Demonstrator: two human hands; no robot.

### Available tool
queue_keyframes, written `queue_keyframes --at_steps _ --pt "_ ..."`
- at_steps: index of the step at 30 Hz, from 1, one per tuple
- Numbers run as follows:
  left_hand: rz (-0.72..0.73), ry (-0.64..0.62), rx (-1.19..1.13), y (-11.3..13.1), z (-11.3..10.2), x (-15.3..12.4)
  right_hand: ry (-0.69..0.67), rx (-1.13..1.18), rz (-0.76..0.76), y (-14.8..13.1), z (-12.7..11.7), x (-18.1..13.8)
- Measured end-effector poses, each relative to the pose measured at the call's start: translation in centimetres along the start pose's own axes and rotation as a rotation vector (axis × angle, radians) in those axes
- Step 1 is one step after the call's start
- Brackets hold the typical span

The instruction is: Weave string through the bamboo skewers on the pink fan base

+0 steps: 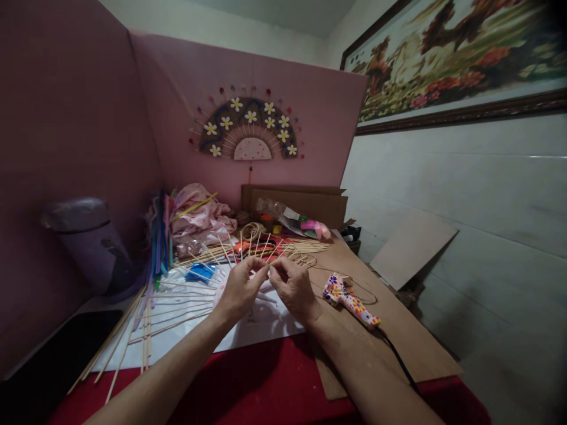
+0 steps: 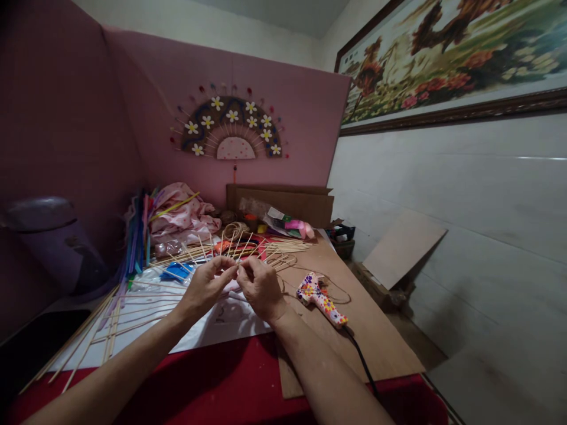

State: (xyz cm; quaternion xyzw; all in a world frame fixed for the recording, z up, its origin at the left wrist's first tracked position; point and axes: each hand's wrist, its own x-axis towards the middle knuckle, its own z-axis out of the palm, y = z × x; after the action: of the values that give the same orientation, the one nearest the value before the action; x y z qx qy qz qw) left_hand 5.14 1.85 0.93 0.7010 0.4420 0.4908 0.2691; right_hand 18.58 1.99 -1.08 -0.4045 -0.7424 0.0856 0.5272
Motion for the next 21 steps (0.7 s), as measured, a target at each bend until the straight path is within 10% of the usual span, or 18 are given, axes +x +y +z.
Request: queue_keyframes --at_steps 6,15,21 --pt "0.042 -0.066 0.091 -0.6 -1.3 0.9 -0.007 0.001 -0.012 0.3 -0.2 0.2" --pt "-0.126 -0.359 0.864 -4.0 -6.9 2.0 0.238 -0.041 0.070 0.7 -1.0 0.6" --pt "-0.157 -0.443 0.962 -3.0 -6.4 0.8 0.244 -0.079 0.059 0.8 -1.0 0.7"
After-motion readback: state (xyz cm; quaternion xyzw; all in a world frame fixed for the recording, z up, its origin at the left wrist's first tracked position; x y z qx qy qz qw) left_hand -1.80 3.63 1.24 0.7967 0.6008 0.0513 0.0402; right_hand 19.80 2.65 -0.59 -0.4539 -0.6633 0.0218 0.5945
